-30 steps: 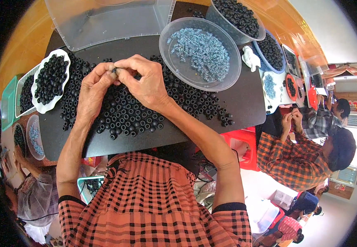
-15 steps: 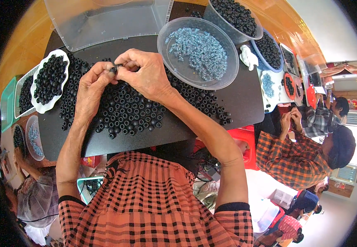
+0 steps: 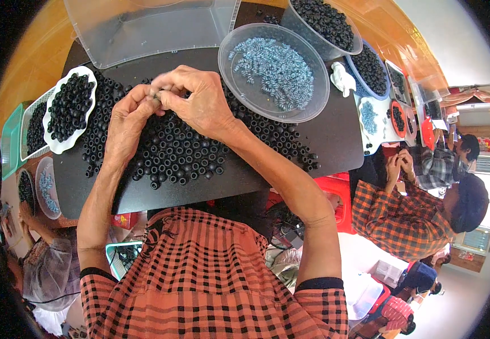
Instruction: The person assembles small components by picking metal inserts from a plastic container and fitting them into black rings by hand.
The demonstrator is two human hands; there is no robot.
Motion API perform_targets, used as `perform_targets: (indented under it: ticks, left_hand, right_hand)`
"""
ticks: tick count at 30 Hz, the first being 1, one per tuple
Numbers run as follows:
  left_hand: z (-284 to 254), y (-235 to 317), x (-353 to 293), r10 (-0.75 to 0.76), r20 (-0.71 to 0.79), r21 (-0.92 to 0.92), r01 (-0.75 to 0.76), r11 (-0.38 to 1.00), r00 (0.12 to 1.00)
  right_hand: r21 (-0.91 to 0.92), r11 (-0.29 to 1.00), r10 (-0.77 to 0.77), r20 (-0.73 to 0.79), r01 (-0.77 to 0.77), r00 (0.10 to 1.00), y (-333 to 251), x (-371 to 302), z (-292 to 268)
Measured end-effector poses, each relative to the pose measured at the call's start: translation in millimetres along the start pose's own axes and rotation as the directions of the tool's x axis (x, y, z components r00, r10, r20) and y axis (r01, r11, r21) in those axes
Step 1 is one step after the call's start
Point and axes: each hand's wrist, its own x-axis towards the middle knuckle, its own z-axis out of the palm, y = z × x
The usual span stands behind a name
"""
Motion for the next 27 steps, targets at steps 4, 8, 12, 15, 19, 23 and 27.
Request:
perform_targets:
  ticks: [4,8,12,15,19,23,27]
  left_hand:
    - [-2,0,1,-0.004,0.009,0.011,0.004,1.000,1.000]
    - [0,1,1,-0.032,0.017,-0.019,0.032,0.999,0.999]
    - [1,-2,1,-0.047,0.041,-0.119,0.051,0.992,0.998]
    - [1,-2,0,-0.053,0.033,-0.159,0.058,0.986,0.998]
    - [1,-2,1,-0.059,0.014,-0.170,0.061,0.984,0.998]
    - [1,0,2,-0.062,0.032,-0.187,0.067,0.980,0.998]
    - [1,1,1,-0.094,0.025,-0.285,0.097,0.954,0.995]
  right_hand:
    - [0.125,0.988,0.091,0.013,-0.092,0.996,4,0,-1]
    - [0.083,0.997,-0.002,0.065,-0.003,0.998,8,-1,-5]
    - [0.120,0.991,-0.061,0.049,0.054,0.997,12,-5,-2]
    - [0.102,0.994,-0.031,0.034,0.028,0.999,12,-7,0]
    - [0.303,0.945,0.127,0.010,-0.124,0.992,13,-8,6]
    - [0.252,0.967,0.051,-0.049,-0.037,0.998,22,-9,8]
    - [0.019,0.992,-0.120,-0.059,0.121,0.991,19,-11,7]
